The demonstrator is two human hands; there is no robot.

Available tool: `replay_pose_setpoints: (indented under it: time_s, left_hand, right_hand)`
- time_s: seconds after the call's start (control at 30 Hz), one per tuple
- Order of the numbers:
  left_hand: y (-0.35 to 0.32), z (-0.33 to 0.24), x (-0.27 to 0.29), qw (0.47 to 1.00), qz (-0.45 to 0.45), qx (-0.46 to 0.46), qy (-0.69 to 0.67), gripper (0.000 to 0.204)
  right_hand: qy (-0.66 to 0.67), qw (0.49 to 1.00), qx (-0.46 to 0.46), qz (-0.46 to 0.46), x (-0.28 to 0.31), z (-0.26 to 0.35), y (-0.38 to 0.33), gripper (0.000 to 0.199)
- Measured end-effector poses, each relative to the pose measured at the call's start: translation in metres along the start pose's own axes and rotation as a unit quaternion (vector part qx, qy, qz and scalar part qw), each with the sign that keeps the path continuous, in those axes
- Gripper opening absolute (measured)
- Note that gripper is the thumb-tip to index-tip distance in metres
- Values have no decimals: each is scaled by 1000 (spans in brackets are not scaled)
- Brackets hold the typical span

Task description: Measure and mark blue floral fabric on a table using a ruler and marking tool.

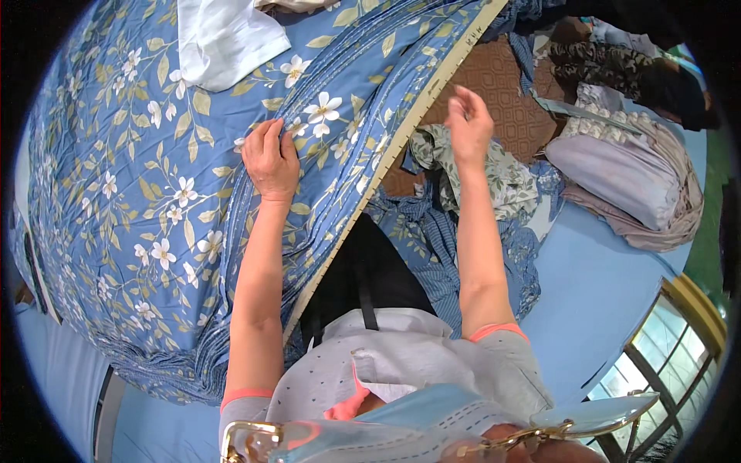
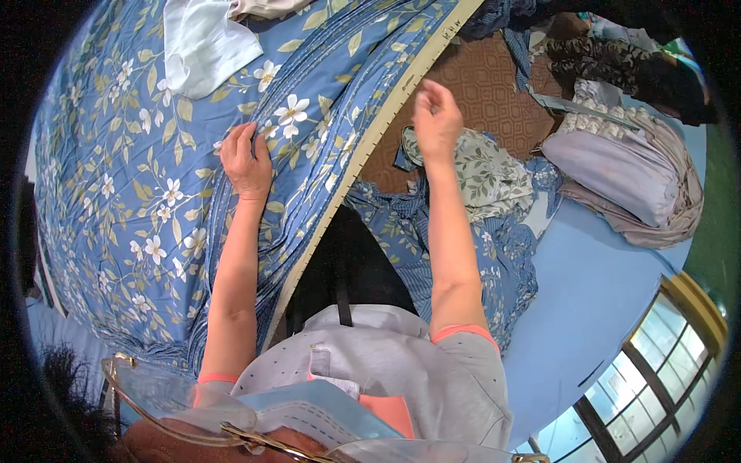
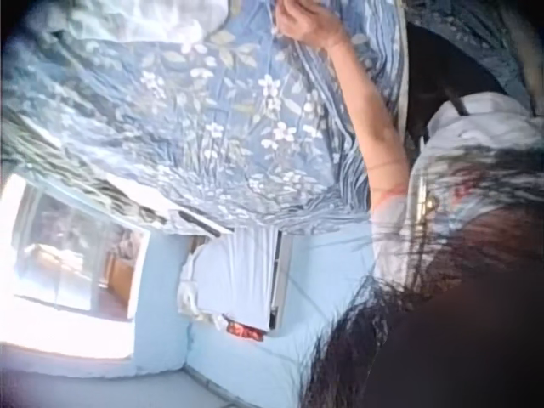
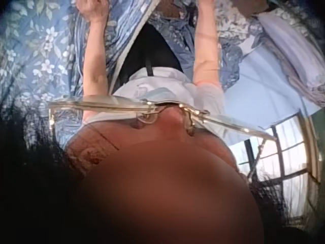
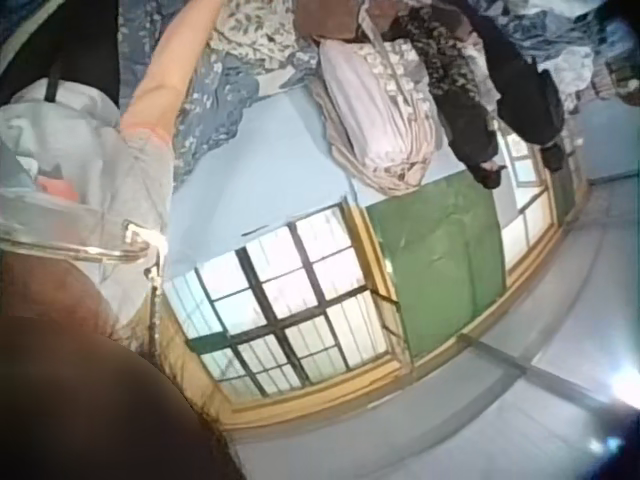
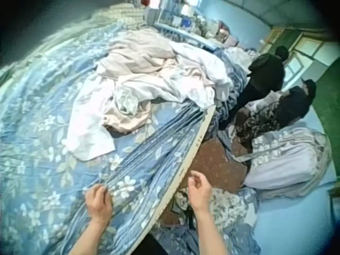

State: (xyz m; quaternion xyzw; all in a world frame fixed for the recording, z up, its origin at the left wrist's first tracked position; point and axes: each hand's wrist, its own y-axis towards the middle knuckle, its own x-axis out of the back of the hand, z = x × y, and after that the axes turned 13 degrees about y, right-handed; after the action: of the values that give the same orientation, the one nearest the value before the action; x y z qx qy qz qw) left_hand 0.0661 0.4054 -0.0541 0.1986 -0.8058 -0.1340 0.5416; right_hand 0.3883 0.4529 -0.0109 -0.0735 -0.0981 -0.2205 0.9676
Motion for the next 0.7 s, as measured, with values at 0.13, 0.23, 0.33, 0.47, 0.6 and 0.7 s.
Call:
replay_pose_setpoints:
  time_s: [0.13,0.23,0.33,0.47,0.6,0.7]
  left_hand:
    - [3,-4,-7,1000,-7,-13,-3,28]
    - [1,2,-5,1000,-12,-12,5,27]
    - [4,-4,-3,1000,0,2,-9,27]
    - [2,-5,2,1000,11,6,-2,27]
    - [2,-7,0,999,25,20,15,26]
    - [3,-7,1,998,38,20,42,26]
  right_hand:
    - [-72,991,105,36,-32,-14,50,31]
    - [-124,976,174,30,-53,-1,64,29]
    - [-169,956,236,39,-51,-1,84,29]
    - [-285,905,294,120,-39,14,108,36]
    - [-302,880,261,257,-20,24,129,46]
    - [-305,848,269,340,-17,39,152,49]
